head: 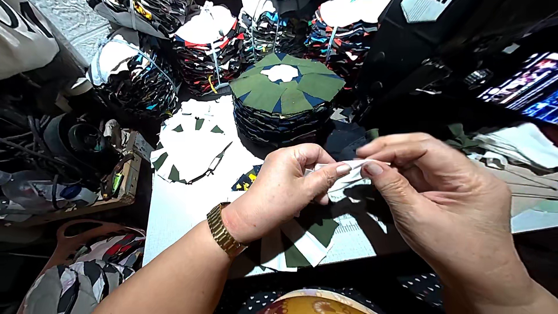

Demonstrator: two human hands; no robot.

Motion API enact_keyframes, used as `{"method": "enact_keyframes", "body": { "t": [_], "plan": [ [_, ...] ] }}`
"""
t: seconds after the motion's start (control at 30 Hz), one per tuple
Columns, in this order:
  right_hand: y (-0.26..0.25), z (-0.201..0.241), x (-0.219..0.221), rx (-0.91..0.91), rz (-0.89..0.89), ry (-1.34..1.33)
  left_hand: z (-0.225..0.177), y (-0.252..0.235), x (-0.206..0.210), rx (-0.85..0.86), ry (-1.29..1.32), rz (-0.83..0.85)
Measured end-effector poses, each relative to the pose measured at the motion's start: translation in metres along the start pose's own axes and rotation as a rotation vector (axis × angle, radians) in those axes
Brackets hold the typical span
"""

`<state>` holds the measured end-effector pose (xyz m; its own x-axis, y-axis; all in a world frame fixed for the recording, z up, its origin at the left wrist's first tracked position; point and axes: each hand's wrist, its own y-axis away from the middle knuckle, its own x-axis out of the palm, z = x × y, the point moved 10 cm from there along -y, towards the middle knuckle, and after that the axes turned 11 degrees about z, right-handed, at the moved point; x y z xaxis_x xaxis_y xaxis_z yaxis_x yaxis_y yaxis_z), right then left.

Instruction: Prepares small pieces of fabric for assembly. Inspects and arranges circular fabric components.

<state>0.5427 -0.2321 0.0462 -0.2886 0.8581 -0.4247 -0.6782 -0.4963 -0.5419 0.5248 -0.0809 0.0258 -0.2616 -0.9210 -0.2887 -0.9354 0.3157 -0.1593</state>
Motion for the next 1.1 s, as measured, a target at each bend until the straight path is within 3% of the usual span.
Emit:
{"method": "enact_keyframes", "body": {
  "t": [0.13,0.23,0.37,0.57,0.9,1.1],
  "plan": [
    [0.001,0.002,0.0,0.02,-0.036,-0.052,-0.005,-0.006,-0.009,0.078,-0.118,0.007],
    [0.002,-0.001,0.001,0.037,0.006,-0.098,-0.008,-0.007,-0.017,0.086,-0.063,0.007],
    [0.008,-0.016,0.004,0.108,0.037,-0.214,-0.003,-0.007,-0.014,0.023,-0.058,0.163],
    [0.028,-0.032,0.023,0.302,0.096,-0.102,0.01,-0.002,-0.002,-0.154,-0.196,0.383],
    [0.025,-0.013,0.047,0.069,0.193,0.444,0.029,-0.003,-0.002,-0.319,-0.624,0.383],
    [0.015,0.004,0.023,-0.008,0.16,0.421,0.017,-0.002,-0.012,-0.276,-0.636,0.32]
  ]
}}
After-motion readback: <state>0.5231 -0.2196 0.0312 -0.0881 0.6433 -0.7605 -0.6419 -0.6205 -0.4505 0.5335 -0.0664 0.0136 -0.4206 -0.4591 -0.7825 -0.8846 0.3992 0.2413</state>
